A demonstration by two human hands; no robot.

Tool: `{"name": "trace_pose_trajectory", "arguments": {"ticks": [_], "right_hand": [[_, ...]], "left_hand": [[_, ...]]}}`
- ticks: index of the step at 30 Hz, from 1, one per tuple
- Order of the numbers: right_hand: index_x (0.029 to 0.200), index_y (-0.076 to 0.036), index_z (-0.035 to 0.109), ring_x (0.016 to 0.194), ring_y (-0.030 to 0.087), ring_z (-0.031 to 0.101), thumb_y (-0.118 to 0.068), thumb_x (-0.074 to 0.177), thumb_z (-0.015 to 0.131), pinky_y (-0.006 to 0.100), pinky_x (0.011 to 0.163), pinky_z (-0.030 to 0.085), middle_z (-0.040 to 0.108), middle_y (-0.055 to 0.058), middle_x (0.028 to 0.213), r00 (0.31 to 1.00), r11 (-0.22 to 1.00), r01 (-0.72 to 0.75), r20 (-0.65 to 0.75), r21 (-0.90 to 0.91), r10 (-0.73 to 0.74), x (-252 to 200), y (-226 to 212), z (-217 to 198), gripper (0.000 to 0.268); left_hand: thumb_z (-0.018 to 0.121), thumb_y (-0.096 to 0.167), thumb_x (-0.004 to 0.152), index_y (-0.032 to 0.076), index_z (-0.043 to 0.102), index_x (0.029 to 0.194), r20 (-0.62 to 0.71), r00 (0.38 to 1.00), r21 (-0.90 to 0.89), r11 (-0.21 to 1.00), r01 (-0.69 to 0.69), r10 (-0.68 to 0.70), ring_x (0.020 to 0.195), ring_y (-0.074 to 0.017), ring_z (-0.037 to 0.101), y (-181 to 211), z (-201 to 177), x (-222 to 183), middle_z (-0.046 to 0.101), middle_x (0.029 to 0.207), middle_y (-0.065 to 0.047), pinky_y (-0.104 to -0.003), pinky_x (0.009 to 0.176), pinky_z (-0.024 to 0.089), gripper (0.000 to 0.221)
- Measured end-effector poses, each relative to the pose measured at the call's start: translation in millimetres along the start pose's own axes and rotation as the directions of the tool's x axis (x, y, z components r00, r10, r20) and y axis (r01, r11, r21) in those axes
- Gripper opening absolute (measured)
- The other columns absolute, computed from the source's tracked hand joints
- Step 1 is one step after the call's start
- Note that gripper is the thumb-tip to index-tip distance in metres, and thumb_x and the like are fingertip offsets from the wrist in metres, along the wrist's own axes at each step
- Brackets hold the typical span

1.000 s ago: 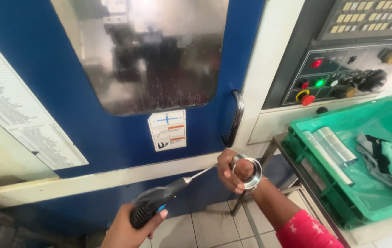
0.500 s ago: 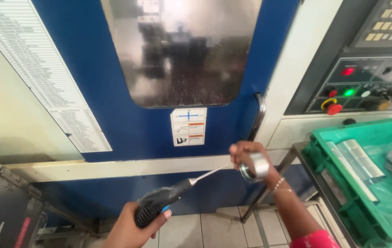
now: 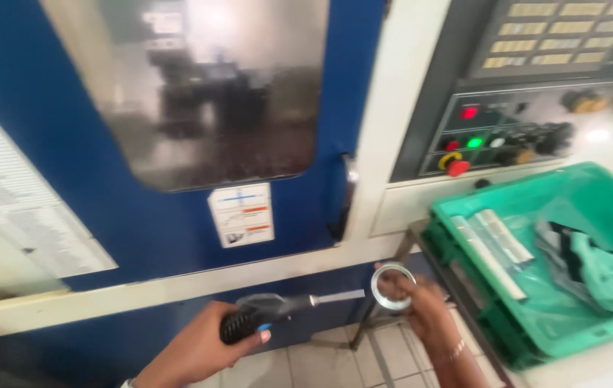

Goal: Inspecting and cleaning metal rings using an air gun and checking measurements on a digital readout and CNC machine.

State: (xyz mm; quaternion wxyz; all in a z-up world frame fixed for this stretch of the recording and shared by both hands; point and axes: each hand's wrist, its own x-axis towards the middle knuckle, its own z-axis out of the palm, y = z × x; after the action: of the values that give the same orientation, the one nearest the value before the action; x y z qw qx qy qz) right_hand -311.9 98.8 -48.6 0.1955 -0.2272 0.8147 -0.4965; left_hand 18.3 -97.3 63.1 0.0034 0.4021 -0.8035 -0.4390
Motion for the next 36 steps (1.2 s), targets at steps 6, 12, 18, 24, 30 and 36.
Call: {"name": "trace_pose_trajectory", "arguments": {"ticks": [6, 12, 18, 24, 30, 36], "right_hand": [[0.118, 0.005, 0.061, 0.1, 0.028, 0.071, -0.021, 0.097, 0.05, 0.048, 0.091, 0.056, 0.072, 0.015, 0.11, 0.964, 0.319, -0.247, 0.199, 0.915, 0.175, -85, 14, -67, 0.036], [0.126, 0.011, 0.061, 0.105, 0.028, 0.066, -0.014, 0.105, 0.056, 0.047, 0.102, 0.051, 0.069, 0.014, 0.107, 0.959, 0.163, -0.144, 0.178, 0.976, -0.219, -106, 98, -104, 0.032], [0.12, -0.006, 0.064, 0.088, 0.037, 0.071, -0.044, 0.089, 0.057, 0.052, 0.079, 0.058, 0.072, 0.009, 0.098, 0.895, 0.446, -0.436, 0.427, 0.781, 0.127, -114, 156, -105, 0.049], [0.121, -0.005, 0.06, 0.08, 0.037, 0.071, -0.07, 0.088, 0.047, 0.051, 0.07, 0.055, 0.072, 0.024, 0.1, 0.797, 0.47, -0.603, 0.464, 0.645, 0.386, -59, 220, -86, 0.075], [0.135, -0.001, 0.056, 0.085, 0.042, 0.069, -0.064, 0.098, 0.046, 0.052, 0.073, 0.054, 0.069, 0.03, 0.109, 0.685, 0.577, -0.597, 0.728, 0.557, 0.007, -27, 138, 35, 0.074], [0.145, 0.008, 0.044, 0.104, 0.049, 0.068, -0.046, 0.113, 0.05, 0.053, 0.082, 0.056, 0.063, 0.039, 0.124, 0.033, 0.457, -0.808, 0.803, 0.372, -0.595, -137, -10, 211, 0.063]], "left_hand": [[0.082, 0.044, 0.082, 0.0, 0.075, 0.085, 0.258, 0.901, -0.039, 0.935, -0.352, 0.349, 0.055, -0.0132, 0.063, 74, 70, 50, 0.067, 0.061, -0.006, -0.031, 0.057, 0.051, 0.045], [0.077, 0.042, 0.091, 0.007, 0.076, 0.116, -0.032, 0.584, -0.618, 0.444, -0.649, 0.811, 0.089, -0.0068, 0.068, 209, 206, 100, 0.078, 0.095, -0.002, -0.028, 0.083, 0.056, 0.044], [0.083, 0.051, 0.077, 0.014, 0.073, 0.122, -0.227, 0.428, -0.144, 0.405, -0.903, 0.875, 0.115, -0.0293, 0.063, 229, 308, 112, 0.074, 0.111, -0.009, -0.045, 0.106, 0.045, 0.059], [0.082, 0.041, 0.081, 0.006, 0.07, 0.13, -0.105, 0.16, 0.066, 0.168, -0.984, 0.981, 0.129, -0.0423, 0.052, 147, 240, 65, 0.06, 0.142, -0.023, -0.051, 0.104, 0.04, 0.061], [0.075, 0.043, 0.091, 0.015, 0.076, 0.122, -0.006, 0.623, 0.073, 0.622, -0.78, 0.782, 0.101, -0.0242, 0.074, 32, 150, -16, 0.075, 0.113, -0.005, -0.036, 0.087, 0.06, 0.041], [0.073, 0.023, 0.09, 0.011, 0.066, 0.136, -0.439, 0.519, 0.549, 0.677, -0.49, 0.733, 0.101, -0.0259, 0.069, -87, 58, -136, 0.069, 0.113, -0.005, -0.04, 0.102, 0.056, 0.048]]}}
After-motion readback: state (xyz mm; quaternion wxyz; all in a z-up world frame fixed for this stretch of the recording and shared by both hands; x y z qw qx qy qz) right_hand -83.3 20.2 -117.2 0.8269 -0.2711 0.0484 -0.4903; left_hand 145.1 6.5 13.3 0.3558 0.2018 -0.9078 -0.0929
